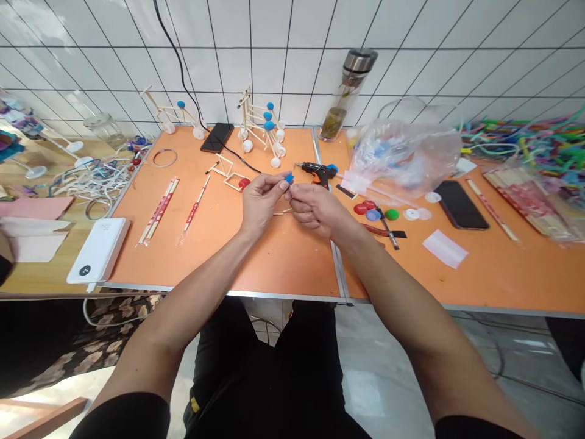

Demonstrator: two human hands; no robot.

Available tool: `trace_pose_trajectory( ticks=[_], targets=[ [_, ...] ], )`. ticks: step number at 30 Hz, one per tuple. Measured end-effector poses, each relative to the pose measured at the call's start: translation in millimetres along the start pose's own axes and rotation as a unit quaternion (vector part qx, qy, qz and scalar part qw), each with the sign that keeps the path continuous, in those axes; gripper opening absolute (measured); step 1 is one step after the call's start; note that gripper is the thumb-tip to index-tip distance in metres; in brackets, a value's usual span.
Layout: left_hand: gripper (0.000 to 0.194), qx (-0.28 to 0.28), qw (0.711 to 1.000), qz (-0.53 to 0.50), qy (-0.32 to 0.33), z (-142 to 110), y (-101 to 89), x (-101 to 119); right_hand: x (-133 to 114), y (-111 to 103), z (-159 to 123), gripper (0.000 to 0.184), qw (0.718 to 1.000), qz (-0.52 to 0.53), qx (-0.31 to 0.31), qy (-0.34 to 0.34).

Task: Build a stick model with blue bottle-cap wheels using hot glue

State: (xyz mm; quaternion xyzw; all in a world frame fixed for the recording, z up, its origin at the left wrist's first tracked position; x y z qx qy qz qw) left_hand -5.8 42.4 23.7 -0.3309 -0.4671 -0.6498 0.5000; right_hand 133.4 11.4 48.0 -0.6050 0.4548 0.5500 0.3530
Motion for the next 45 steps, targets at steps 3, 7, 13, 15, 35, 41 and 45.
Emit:
trace_pose_trajectory(
  ticks=[3,7,13,15,35,41,45],
  targets=[
    [0.037,-0.021,0.999,-0.015,0.020,-0.3,3.4,9.7,-0.4,4.1,-1.6,0.025,0.976,0.166,-0.107,0.087],
    [0.037,0.014,1.000,0.001,-0.025,0.3,-1.7,0.4,2.9,-2.4,2.8,0.028,0.999,-0.032,0.006,-0.024],
    [0.026,0.038,0.994,0.046,-0.088,-1.5,-8.2,-24.5,7.4,9.5,-7.1,0.041,0.793,-0.568,0.205,-0.075],
    [0.030,0.026,0.997,0.039,-0.061,-2.5,-6.4,-21.0,4.0,5.4,-6.3,0.037,0.848,-0.491,0.186,-0.075],
    [0.039,0.048,0.996,0.068,-0.030,0.0,-9.1,-8.7,4.5,6.6,-2.0,0.043,0.823,-0.537,0.170,-0.072],
    [0.041,0.022,0.999,0.034,-0.032,0.1,-7.0,-11.1,1.1,5.3,-3.8,0.028,0.907,-0.373,0.165,-0.109],
    [0.039,-0.008,1.000,0.018,0.005,0.4,-2.3,1.5,9.3,5.6,1.0,0.025,0.995,0.091,-0.031,0.035]
  ],
)
Point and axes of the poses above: each hand's wrist, its own z-axis towards the middle knuckle, its own y-axis out of the palm, x = y × z, the point moved 6 cm from there along z, towards the middle knuckle, and after that the axes turned 10 degrees about z, right-handed, at the moved point
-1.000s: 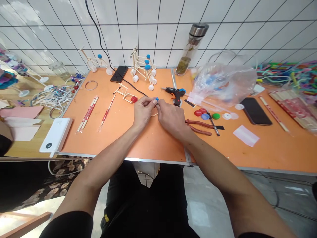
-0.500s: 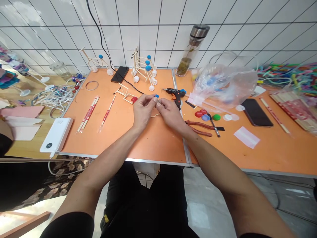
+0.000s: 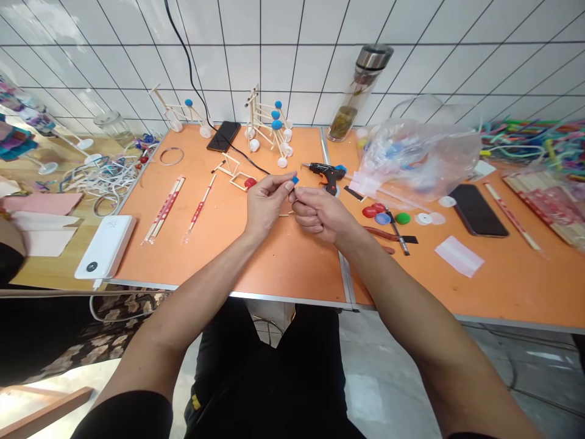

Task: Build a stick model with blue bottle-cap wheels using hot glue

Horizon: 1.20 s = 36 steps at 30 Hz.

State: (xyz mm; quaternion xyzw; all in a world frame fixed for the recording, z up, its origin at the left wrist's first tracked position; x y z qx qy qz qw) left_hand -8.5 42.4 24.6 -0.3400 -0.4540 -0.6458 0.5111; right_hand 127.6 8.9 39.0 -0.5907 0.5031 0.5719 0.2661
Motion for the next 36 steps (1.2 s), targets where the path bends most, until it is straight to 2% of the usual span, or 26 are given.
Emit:
trace_pose_trajectory(
  ticks=[2,4,6,8,9,11,12,13,14,15,16,17,19,20,21,23,24,26,29,31,33,34,36],
  targets=[
    [0.036,-0.020,1.000,-0.015,0.011,-0.1,3.6,6.3,-0.9,4.2,-2.7,0.027,0.987,0.124,-0.078,0.072],
    [0.036,-0.025,0.999,-0.027,0.006,-0.6,5.5,8.1,-1.7,5.0,-2.9,0.027,0.979,0.153,-0.105,0.089],
    [0.038,-0.009,0.999,-0.031,-0.006,-1.5,4.6,5.2,0.4,1.2,1.1,0.028,0.992,0.092,-0.073,0.045],
    [0.038,0.014,0.999,-0.031,-0.029,-3.0,2.6,-1.5,0.0,-5.9,4.2,0.032,0.995,-0.073,0.025,-0.058],
    [0.036,0.026,0.998,-0.032,-0.045,-4.0,1.8,-5.8,-2.6,-8.1,2.7,0.033,0.970,-0.192,0.090,-0.119],
    [0.032,0.045,0.995,-0.041,-0.081,-6.6,1.0,-13.9,-5.0,-4.8,-3.3,0.030,0.867,-0.423,0.194,-0.182],
    [0.030,0.054,0.993,-0.049,-0.097,-8.0,0.8,-16.9,-4.4,-1.5,-5.6,0.031,0.813,-0.506,0.222,-0.185],
    [0.027,0.062,0.990,-0.056,-0.110,-9.3,0.8,-19.0,-3.5,0.8,-7.0,0.034,0.774,-0.559,0.238,-0.177],
    [0.025,0.067,0.989,-0.061,-0.119,-10.5,1.1,-20.2,-3.1,1.9,-7.8,0.035,0.757,-0.582,0.244,-0.169],
    [0.024,0.068,0.988,-0.064,-0.125,-11.5,1.5,-20.5,-4.1,1.9,-8.2,0.034,0.762,-0.575,0.243,-0.169],
    [0.023,0.065,0.988,-0.065,-0.126,-12.0,2.3,-19.9,-6.3,0.7,-8.2,0.031,0.788,-0.541,0.234,-0.178],
    [0.024,0.059,0.989,-0.065,-0.122,-12.2,3.0,-18.4,-8.6,-1.9,-7.4,0.029,0.831,-0.478,0.215,-0.185],
    [0.026,0.041,0.992,-0.067,-0.096,-11.2,4.8,-12.9,-8.7,-7.8,-1.9,0.031,0.938,-0.281,0.130,-0.158],
    [0.028,0.029,0.994,-0.069,-0.078,-10.3,5.9,-9.7,-4.9,-8.6,1.7,0.031,0.979,-0.159,0.067,-0.107],
    [0.030,0.018,0.996,-0.070,-0.061,-9.3,6.9,-6.7,0.3,-6.2,4.0,0.029,0.998,-0.049,-0.002,-0.042],
    [0.034,-0.001,0.997,-0.066,-0.041,-7.2,8.3,-3.5,5.5,-0.9,4.4,0.024,0.990,0.103,-0.089,0.045],
    [0.035,-0.005,0.997,-0.061,-0.038,-6.1,8.1,-3.7,6.4,0.3,5.0,0.022,0.983,0.142,-0.104,0.057],
    [0.035,0.003,0.999,-0.041,-0.034,-3.9,4.9,-6.5,7.8,0.0,8.7,0.023,0.982,0.164,-0.090,0.030],
    [0.033,0.029,0.999,0.016,-0.023,-1.5,-2.8,-12.4,13.9,-2.8,15.4,0.034,0.992,0.117,-0.028,-0.028],
    [0.033,0.039,0.997,0.057,-0.017,-0.8,-6.3,-14.3,16.7,-6.5,17.8,0.040,0.997,0.047,0.018,-0.060],
    [0.028,0.040,0.995,0.086,-0.013,-1.0,-7.5,-13.4,11.5,-11.7,16.2,0.041,0.985,-0.091,0.080,-0.123],
    [0.024,0.041,0.995,0.093,-0.012,-1.5,-7.4,-12.1,6.6,-12.7,13.5,0.039,0.963,-0.188,0.114,-0.157],
    [0.017,0.043,0.994,0.094,-0.017,-2.8,-6.5,-9.2,-1.0,-9.8,6.9,0.033,0.883,-0.395,0.173,-0.187]
  ],
)
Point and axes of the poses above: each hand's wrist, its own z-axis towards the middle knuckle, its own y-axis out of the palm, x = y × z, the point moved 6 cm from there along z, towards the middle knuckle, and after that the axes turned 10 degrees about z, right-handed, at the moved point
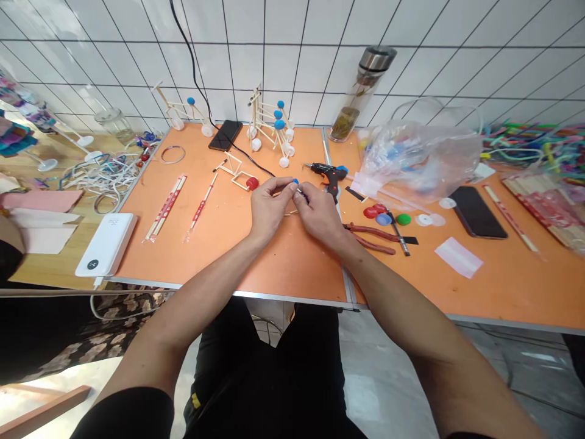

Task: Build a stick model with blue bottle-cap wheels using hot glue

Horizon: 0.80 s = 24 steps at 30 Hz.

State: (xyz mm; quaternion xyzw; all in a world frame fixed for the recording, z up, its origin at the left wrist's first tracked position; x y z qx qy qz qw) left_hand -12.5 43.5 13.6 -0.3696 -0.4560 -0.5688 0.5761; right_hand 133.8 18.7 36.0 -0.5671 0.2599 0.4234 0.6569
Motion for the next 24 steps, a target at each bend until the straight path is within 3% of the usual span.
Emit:
trace_pose_trajectory(
  ticks=[2,5,7,9,10,11,13,15,16,17,18,21,22,24],
  targets=[
    [0.013,0.005,1.000,-0.007,-0.017,-1.7,0.5,1.0,-4.8,1.5,-4.4,0.034,0.984,-0.177,-0.006,0.006],
    [0.017,0.010,0.999,-0.020,-0.042,-3.7,1.8,0.0,-7.8,4.6,-9.9,0.041,0.960,-0.277,-0.025,0.040],
    [0.022,0.004,0.998,-0.038,-0.047,-4.0,3.0,0.5,-10.7,2.2,-10.3,0.035,0.974,-0.224,-0.011,0.032],
    [0.030,-0.009,0.997,-0.063,-0.048,-3.4,3.9,3.3,-10.5,-3.1,-8.1,0.031,0.998,-0.051,-0.010,0.032],
    [0.034,-0.017,0.996,-0.076,-0.047,-2.8,4.1,6.1,-8.6,-4.5,-6.7,0.033,0.996,0.070,-0.034,0.049],
    [0.039,-0.028,0.995,-0.088,-0.043,-2.1,4.4,9.9,-6.9,-4.1,-5.8,0.036,0.974,0.197,-0.074,0.078],
    [0.044,-0.058,0.992,-0.108,-0.032,-0.6,5.6,19.0,-8.2,1.0,-7.8,0.035,0.882,0.403,-0.190,0.154],
    [0.047,-0.083,0.989,-0.122,-0.020,0.5,6.7,26.6,-13.6,1.9,-10.6,0.030,0.803,0.499,-0.264,0.191],
    [0.047,-0.088,0.988,-0.124,-0.015,1.0,6.7,28.5,-14.6,1.8,-10.7,0.029,0.789,0.513,-0.276,0.195],
    [0.047,-0.087,0.988,-0.123,-0.012,1.5,6.3,28.6,-13.5,1.7,-9.8,0.030,0.798,0.505,-0.270,0.189],
    [0.046,-0.080,0.990,-0.119,-0.010,2.0,5.5,26.9,-10.7,1.5,-7.9,0.032,0.828,0.474,-0.245,0.171],
    [0.044,-0.054,0.995,-0.081,-0.024,2.8,3.6,13.1,-3.2,-3.1,-4.3,0.034,0.973,0.201,-0.093,0.064],
    [0.042,-0.048,0.996,-0.064,-0.037,2.8,3.3,7.2,-4.1,-4.3,-5.8,0.031,0.997,0.065,-0.042,0.029],
    [0.037,-0.040,0.997,-0.042,-0.059,2.3,3.0,-0.7,-7.5,-3.5,-10.4,0.029,0.988,-0.157,0.016,0.002]
  ],
)
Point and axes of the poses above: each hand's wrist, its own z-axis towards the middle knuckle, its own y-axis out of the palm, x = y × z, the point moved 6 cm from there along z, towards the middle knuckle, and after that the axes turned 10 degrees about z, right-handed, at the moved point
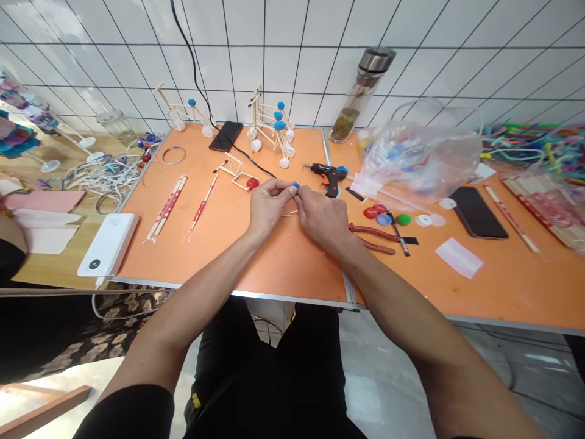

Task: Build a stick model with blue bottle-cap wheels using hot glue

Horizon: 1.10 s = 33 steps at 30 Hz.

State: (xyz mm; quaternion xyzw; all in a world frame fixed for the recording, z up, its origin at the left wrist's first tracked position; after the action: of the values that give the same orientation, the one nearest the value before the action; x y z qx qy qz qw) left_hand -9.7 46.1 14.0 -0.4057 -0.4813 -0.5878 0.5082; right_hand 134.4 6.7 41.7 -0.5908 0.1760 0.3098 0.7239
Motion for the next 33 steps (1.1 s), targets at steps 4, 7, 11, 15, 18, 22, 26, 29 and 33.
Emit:
trace_pose_trajectory(
  ticks=[4,7,11,15,18,22,26,29,33],
  targets=[
    [0.031,-0.004,1.000,-0.022,0.006,-2.8,1.4,6.8,0.6,-6.0,0.9,0.028,0.992,0.118,-0.036,0.032],
    [0.034,-0.032,0.997,-0.060,0.027,-4.3,6.3,17.8,-1.4,-0.3,3.5,0.041,0.881,0.416,-0.203,0.095],
    [0.038,-0.027,0.994,-0.098,0.033,-0.1,8.1,14.5,-4.1,5.9,7.7,0.046,0.784,0.572,-0.205,0.125],
    [0.037,0.011,0.995,-0.071,0.064,4.0,2.1,9.0,0.9,14.7,12.0,0.056,0.832,0.535,-0.118,0.082],
    [0.034,0.022,0.997,-0.007,0.076,3.9,-0.9,11.0,2.8,4.6,12.2,0.046,0.945,0.326,-0.020,0.007],
    [0.036,0.023,0.998,0.016,0.055,2.7,-1.8,10.3,-3.3,-1.6,4.1,0.034,1.000,-0.021,0.008,0.000],
    [0.042,0.013,0.999,-0.019,0.041,1.0,0.3,6.7,-5.5,-4.0,2.0,0.031,0.999,0.020,-0.004,0.032],
    [0.044,-0.003,0.999,-0.040,0.035,0.7,3.1,5.6,-0.4,-1.3,7.2,0.041,0.945,0.311,-0.063,0.075],
    [0.040,-0.014,0.993,-0.116,-0.015,7.5,0.5,0.3,-2.8,6.0,6.3,0.046,0.823,0.517,-0.188,0.141]
  ],
)
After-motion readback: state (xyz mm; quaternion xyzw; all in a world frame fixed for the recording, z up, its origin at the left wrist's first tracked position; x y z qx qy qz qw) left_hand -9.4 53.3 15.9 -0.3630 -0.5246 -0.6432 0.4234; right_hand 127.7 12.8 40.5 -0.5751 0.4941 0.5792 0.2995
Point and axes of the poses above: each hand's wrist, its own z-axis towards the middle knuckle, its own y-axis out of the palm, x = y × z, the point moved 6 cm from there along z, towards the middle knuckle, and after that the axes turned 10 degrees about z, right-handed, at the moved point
